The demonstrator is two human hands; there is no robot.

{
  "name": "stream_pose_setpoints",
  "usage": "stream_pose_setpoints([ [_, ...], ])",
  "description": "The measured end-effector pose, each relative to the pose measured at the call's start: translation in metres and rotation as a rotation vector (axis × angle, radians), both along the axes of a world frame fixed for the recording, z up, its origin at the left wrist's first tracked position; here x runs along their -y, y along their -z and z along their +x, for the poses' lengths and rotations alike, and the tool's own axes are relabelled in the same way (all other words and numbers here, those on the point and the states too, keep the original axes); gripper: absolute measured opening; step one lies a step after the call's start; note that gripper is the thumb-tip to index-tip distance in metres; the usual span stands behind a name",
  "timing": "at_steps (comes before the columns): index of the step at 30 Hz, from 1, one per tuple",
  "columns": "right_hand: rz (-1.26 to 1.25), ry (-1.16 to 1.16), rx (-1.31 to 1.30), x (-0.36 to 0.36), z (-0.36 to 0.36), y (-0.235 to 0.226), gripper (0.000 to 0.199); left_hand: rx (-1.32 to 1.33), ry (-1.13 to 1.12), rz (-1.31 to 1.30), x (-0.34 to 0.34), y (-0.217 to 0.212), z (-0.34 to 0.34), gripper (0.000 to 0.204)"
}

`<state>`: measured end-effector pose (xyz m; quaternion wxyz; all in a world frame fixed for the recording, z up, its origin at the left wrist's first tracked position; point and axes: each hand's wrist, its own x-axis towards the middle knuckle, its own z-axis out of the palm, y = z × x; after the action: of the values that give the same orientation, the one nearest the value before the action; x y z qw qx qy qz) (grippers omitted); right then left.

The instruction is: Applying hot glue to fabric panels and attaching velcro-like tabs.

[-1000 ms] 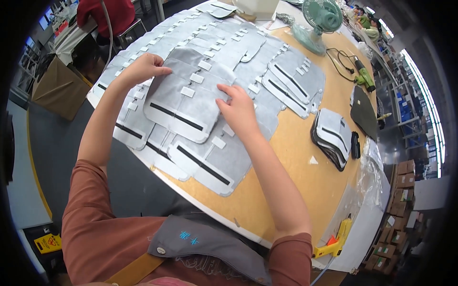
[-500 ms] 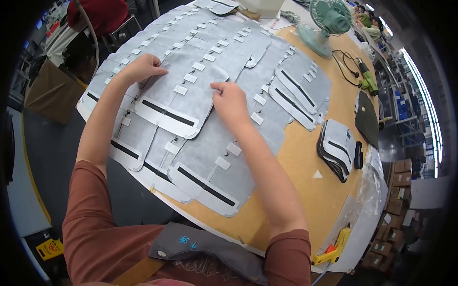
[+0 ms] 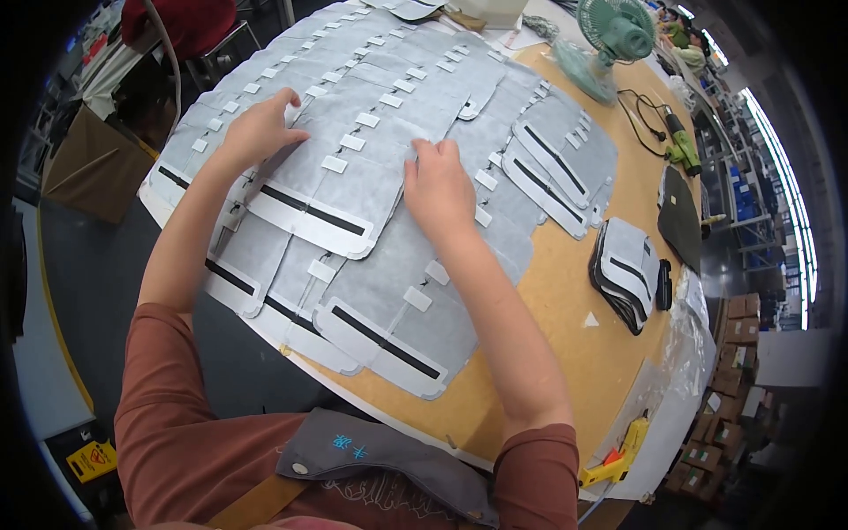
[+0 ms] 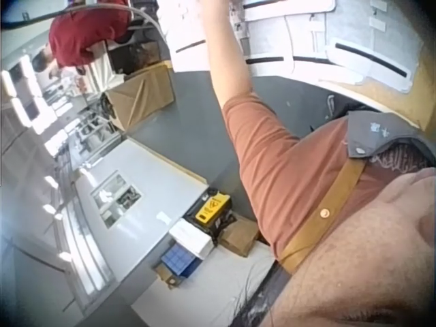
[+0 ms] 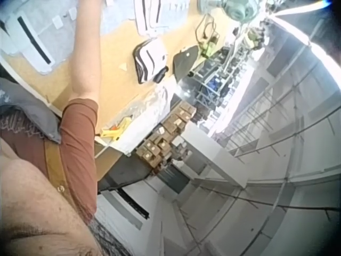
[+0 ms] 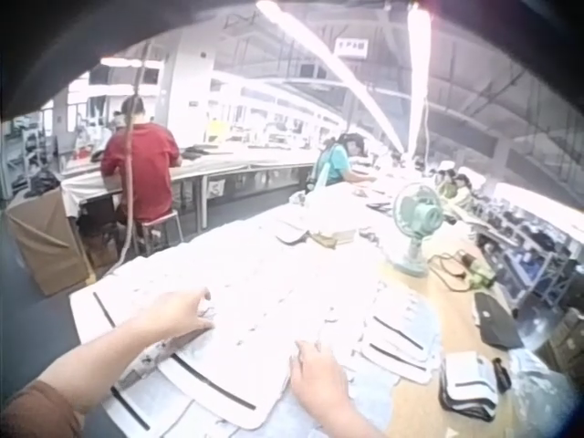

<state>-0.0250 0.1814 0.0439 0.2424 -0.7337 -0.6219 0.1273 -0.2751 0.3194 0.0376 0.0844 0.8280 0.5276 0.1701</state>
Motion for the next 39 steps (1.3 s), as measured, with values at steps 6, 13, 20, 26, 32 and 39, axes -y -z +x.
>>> stream_pose_setpoints([
  [6,0.262,-0.237,0.561,-0.009,0.011,0.023,0.059,-0.143,0.107,0.121,0.033,0.011,0.019,0.038],
  [13,-0.039,-0.178,0.503,-0.005,0.012,0.029,0.065,-0.198,0.218,0.290,0.038,0.028,0.019,0.036],
  [20,0.410,-0.431,0.267,0.063,-0.002,-0.006,0.025,-0.088,0.252,0.362,0.054,0.014,0.012,0.039],
  [26,0.354,-0.629,0.104,0.161,-0.025,-0.019,0.008,0.187,0.313,0.274,0.097,-0.012,0.013,0.037],
  [32,0.353,-0.549,-0.018,0.231,-0.008,-0.019,0.012,0.347,0.370,0.124,0.162,-0.010,-0.010,0.032],
  [39,0.244,-0.076,0.280,0.264,0.120,0.017,0.040,0.419,0.335,0.020,0.209,-0.003,-0.016,0.025],
])
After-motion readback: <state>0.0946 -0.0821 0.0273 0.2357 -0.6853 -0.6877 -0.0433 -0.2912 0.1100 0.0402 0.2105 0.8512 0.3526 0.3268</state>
